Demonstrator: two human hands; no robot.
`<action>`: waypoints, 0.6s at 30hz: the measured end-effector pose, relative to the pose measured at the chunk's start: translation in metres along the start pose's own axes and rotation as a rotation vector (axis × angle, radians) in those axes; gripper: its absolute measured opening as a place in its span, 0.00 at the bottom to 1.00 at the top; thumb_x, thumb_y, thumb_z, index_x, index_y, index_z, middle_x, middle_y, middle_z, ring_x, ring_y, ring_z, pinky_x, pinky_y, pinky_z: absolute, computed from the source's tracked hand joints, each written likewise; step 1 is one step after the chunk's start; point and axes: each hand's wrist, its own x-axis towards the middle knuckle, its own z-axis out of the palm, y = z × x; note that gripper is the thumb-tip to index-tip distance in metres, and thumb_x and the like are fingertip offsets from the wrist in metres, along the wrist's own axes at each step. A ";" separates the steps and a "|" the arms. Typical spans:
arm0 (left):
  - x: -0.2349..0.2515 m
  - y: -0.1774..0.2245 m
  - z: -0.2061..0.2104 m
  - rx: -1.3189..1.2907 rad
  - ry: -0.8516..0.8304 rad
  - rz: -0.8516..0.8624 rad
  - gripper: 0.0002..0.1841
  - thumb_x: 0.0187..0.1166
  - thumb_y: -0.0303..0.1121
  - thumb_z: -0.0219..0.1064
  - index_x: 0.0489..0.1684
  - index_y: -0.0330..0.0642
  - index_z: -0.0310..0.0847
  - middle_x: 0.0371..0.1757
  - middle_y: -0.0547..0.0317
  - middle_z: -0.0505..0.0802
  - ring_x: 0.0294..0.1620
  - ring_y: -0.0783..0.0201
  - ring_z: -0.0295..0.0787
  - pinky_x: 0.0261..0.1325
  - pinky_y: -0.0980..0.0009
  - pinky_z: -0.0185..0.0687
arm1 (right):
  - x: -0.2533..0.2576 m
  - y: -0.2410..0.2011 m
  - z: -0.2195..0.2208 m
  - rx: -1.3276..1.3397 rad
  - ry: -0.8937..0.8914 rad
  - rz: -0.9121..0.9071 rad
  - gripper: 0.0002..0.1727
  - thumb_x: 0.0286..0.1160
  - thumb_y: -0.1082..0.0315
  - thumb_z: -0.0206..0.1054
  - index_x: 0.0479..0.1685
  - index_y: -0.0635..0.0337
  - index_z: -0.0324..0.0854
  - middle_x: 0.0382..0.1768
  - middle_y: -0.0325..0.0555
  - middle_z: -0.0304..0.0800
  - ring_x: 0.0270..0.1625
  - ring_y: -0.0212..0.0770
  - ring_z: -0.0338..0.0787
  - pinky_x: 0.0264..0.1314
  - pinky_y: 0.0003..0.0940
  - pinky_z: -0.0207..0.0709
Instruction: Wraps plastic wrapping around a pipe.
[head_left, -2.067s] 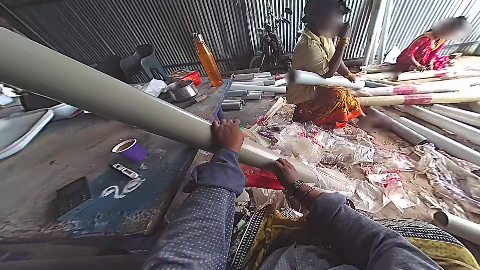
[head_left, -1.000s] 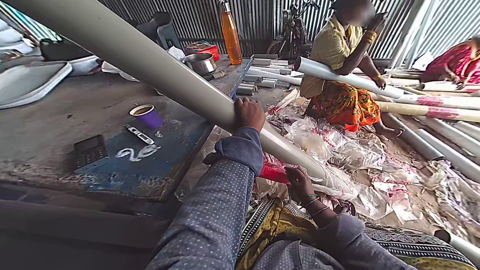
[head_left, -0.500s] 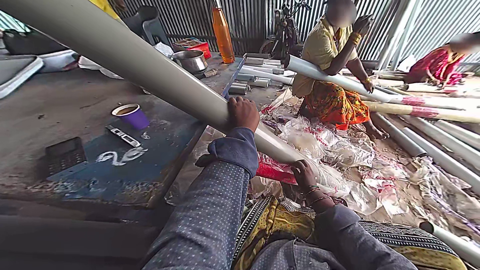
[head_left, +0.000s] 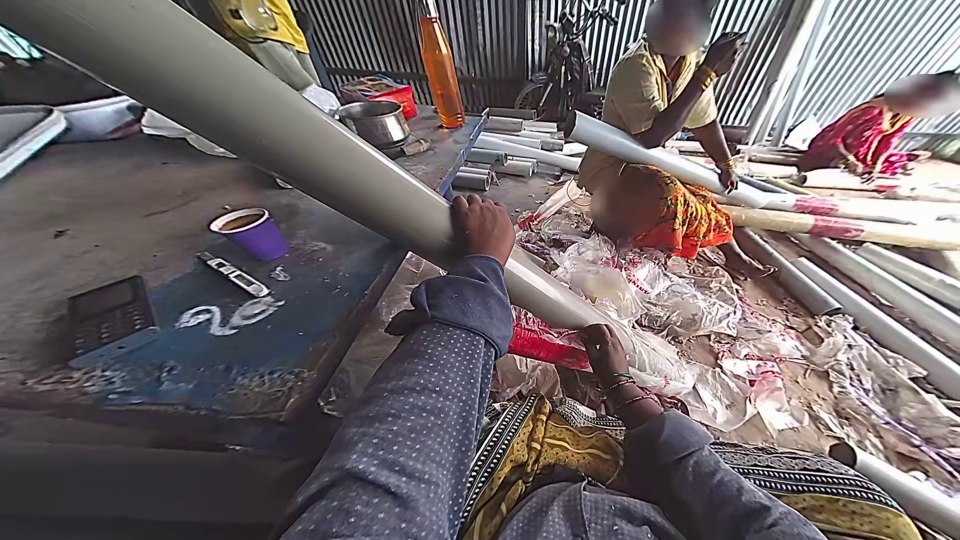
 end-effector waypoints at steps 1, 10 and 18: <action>0.001 0.000 0.000 -0.010 0.003 -0.005 0.16 0.86 0.26 0.55 0.62 0.32 0.86 0.64 0.35 0.91 0.76 0.35 0.79 0.81 0.38 0.61 | 0.000 -0.002 -0.001 -0.007 0.002 0.003 0.14 0.82 0.73 0.63 0.58 0.73 0.86 0.60 0.67 0.89 0.67 0.60 0.87 0.77 0.49 0.74; 0.005 0.001 0.003 0.041 -0.028 -0.026 0.18 0.87 0.27 0.53 0.65 0.34 0.85 0.67 0.31 0.89 0.78 0.31 0.78 0.83 0.32 0.58 | 0.004 -0.003 -0.007 0.117 -0.108 0.113 0.12 0.80 0.72 0.66 0.53 0.68 0.91 0.57 0.59 0.93 0.64 0.49 0.90 0.75 0.44 0.75; 0.004 0.004 -0.004 0.029 -0.044 -0.039 0.16 0.86 0.26 0.54 0.60 0.28 0.85 0.65 0.32 0.89 0.77 0.33 0.77 0.82 0.35 0.57 | 0.000 -0.008 -0.013 -0.005 -0.313 0.095 0.12 0.81 0.71 0.66 0.54 0.65 0.91 0.59 0.58 0.91 0.66 0.51 0.88 0.76 0.48 0.74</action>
